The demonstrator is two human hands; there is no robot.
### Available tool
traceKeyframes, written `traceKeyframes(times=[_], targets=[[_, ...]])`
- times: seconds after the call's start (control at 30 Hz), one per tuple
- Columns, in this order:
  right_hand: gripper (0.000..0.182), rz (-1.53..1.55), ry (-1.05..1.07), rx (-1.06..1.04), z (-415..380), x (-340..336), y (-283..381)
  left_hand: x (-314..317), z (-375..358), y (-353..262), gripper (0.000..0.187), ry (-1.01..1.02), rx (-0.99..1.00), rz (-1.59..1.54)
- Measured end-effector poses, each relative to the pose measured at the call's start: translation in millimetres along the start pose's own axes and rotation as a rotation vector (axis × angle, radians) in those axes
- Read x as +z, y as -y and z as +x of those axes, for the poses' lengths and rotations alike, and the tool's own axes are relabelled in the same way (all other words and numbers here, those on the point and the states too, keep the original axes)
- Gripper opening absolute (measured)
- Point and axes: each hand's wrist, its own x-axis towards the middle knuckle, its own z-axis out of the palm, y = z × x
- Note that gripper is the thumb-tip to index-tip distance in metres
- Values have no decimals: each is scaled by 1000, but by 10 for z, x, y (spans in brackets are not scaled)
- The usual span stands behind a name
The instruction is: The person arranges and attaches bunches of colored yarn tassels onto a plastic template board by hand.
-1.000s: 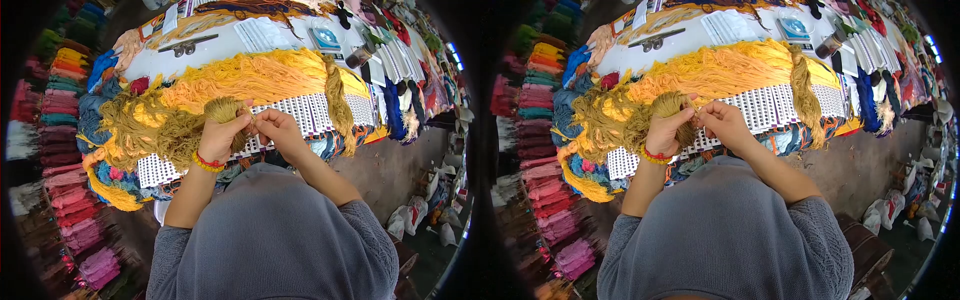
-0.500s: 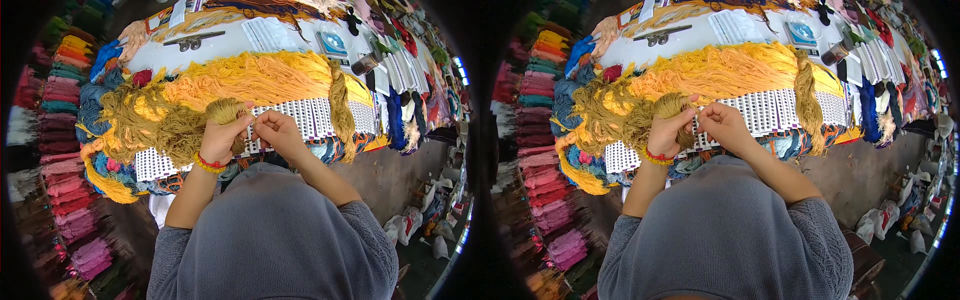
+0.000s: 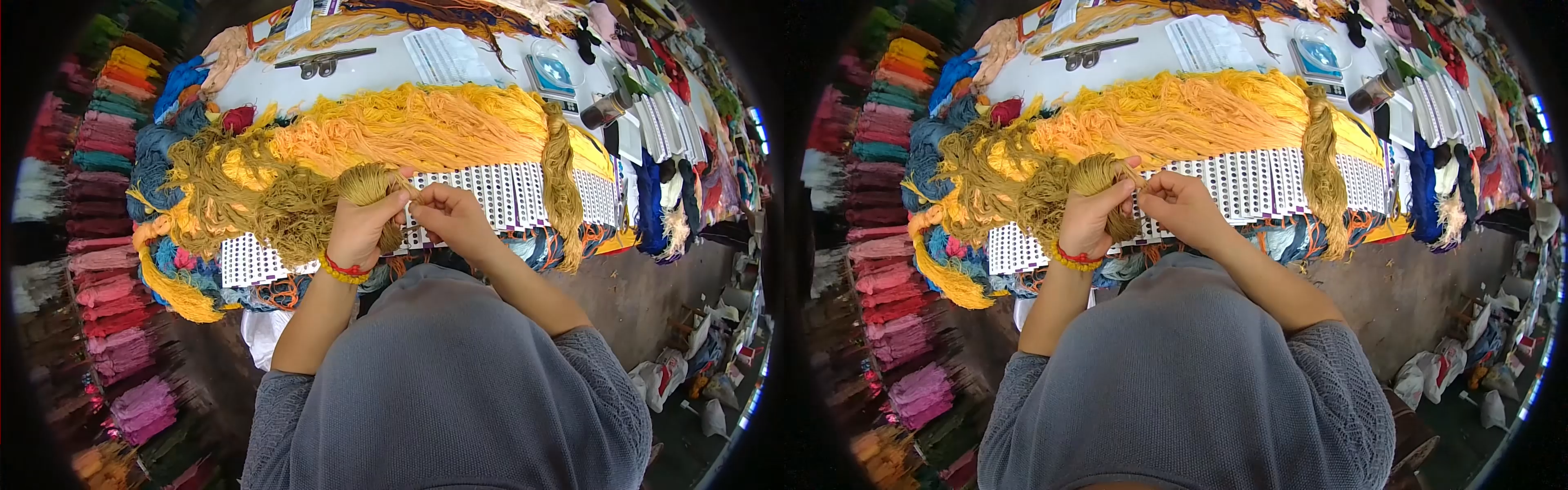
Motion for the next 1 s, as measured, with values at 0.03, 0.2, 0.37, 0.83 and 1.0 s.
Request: traceKeyframes(times=[0.03, 0.2, 0.37, 0.83, 1.0], targets=[[9, -55, 49, 13, -1, -5, -4, -15, 1, 7, 27, -1, 1, -1], [22, 596, 393, 221, 5, -104, 23, -148, -26, -8, 27, 57, -57, 31], [27, 756, 292, 31, 58, -30, 14, -213, -39, -52, 45, 137, -171, -128], [12, 48, -77, -72, 191, 430, -110, -363, -7, -86, 49, 188, -167, -120], [11, 66, -173, -183, 191, 342, -133, -479, 45, -62, 47, 146, -96, -14]])
